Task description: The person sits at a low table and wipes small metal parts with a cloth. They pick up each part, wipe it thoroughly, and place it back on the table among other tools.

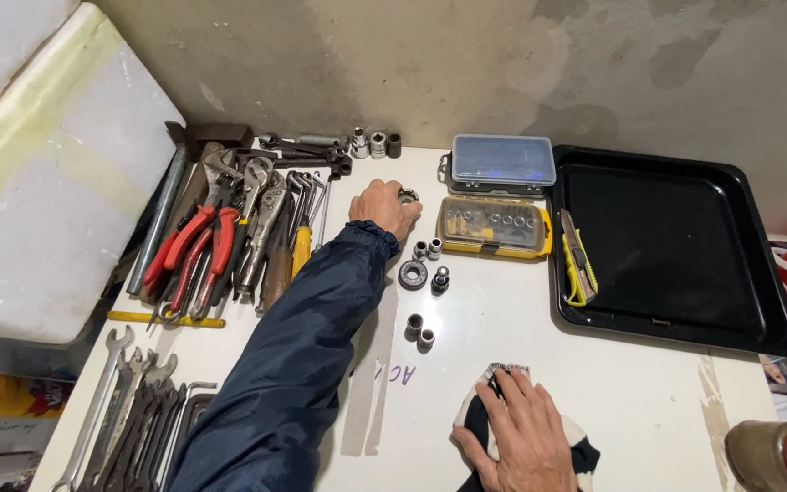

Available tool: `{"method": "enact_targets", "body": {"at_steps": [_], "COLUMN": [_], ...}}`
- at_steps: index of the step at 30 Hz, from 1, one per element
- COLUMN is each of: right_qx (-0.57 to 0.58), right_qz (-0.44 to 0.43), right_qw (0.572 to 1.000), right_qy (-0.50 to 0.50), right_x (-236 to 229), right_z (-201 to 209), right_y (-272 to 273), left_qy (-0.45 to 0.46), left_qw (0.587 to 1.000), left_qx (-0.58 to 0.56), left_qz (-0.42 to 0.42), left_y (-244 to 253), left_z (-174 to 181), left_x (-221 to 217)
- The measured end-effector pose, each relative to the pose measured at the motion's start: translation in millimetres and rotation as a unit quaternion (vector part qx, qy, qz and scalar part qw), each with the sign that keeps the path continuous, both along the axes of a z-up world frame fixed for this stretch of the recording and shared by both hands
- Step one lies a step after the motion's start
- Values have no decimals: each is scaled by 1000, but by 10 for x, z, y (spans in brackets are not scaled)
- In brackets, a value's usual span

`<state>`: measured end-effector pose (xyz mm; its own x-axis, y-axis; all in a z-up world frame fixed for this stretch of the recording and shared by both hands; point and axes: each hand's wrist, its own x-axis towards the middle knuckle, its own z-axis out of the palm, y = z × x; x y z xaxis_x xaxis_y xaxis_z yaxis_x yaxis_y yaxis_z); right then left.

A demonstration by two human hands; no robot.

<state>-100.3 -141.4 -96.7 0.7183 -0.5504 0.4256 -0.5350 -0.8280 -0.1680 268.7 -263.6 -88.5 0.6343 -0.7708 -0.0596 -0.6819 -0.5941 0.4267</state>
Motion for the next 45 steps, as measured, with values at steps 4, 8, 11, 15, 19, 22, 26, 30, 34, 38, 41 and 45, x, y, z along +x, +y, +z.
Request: {"method": "enact_targets", "body": {"at_steps": [4,8,11,15,19,22,26,30,34,38,41,45], "right_qx": [32,12,11,16,58,27,43,38,20,8,-13,-5], "right_qz": [-8,-5,-4,-20,-33,-35,-38,-35,-4,2,20,32], "right_qw": [999,1000,1000,1000,996,999,998,998,1000,1000,1000,999], "right_qy": [9,8,4,11,51,19,26,19,20,-3,-16,-25], "right_x": [-17,-38,-39,-23,-52,-33,-7,16,-8,31,24,12], "right_z": [-65,-178,-206,-210,-280,-276,-234,-123,-119,38,65,59], "right_y": [-4,-48,-66,-49,-52,-40,-36,-24,-45,-7,-14,2], "left_qy": [-25,-38,-38,-39,-25,-32,-35,-49,-21,-19,25,87], "left_qw": [999,999,998,998,999,999,998,998,999,998,996,984], "left_qx": [-14,-20,-30,-27,-22,-16,-33,-18,7,0,44,88], "left_qz": [-18,-26,-32,-37,-36,-39,-40,-46,-38,-56,-78,-127], "left_y": [-161,-291,-365,-421,-471,-513,-540,-525,-447,-83,315,758], "left_z": [-129,-194,-241,-221,-216,-252,-272,-242,-160,189,585,831], "left_x": [58,122,171,207,245,274,281,254,285,162,-58,-338]}}
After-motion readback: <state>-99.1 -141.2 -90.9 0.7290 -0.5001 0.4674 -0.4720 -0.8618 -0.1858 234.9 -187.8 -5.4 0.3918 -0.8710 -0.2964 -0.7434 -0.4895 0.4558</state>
